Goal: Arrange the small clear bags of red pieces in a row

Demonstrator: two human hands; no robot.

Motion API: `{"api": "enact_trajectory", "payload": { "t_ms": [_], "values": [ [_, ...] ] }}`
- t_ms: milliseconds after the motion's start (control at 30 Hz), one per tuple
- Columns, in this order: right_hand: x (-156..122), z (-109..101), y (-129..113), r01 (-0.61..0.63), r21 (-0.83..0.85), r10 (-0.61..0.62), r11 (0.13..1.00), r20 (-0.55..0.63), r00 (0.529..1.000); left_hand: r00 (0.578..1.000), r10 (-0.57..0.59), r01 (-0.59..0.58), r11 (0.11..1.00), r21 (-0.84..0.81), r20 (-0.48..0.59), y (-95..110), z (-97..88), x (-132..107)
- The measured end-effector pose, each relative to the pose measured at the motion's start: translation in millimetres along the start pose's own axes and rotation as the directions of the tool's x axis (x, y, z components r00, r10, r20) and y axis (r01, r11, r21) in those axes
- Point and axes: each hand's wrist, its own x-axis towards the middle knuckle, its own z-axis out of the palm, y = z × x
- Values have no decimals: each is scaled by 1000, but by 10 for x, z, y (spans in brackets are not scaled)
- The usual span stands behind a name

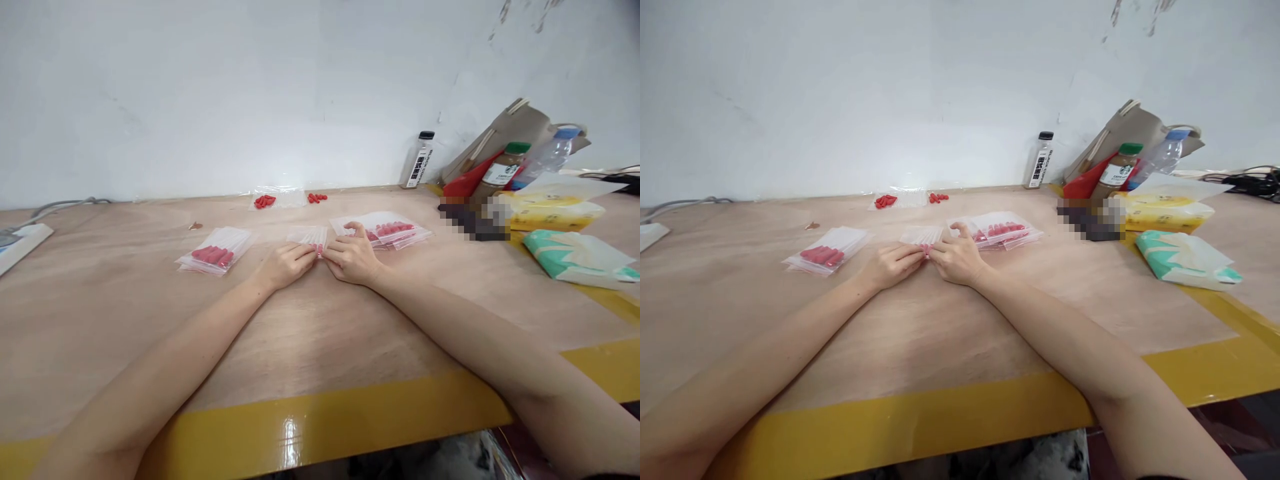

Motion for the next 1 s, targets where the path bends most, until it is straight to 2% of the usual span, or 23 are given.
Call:
{"api": "enact_trajectory", "payload": {
  "t_ms": [267, 467, 733, 1000],
  "values": [
    [28, 3, -30, 3, 7, -3, 1000, 2, 1000, 999, -22, 25, 997, -71, 38, -11, -20, 4],
    [22, 23, -14, 10, -14, -10, 1000, -33, 999, 998, 44, -46, 997, 57, 42, -59, -72, 1],
    [-72, 6, 139, -121, 32, 122, 992, -26, 992, 994, 21, -39, 986, 163, 109, -287, -247, -187],
    [-98, 15, 172, -121, -4, 121, 993, -42, 992, 996, -22, 5, 983, 181, 92, -255, -255, -212]
  ]
}}
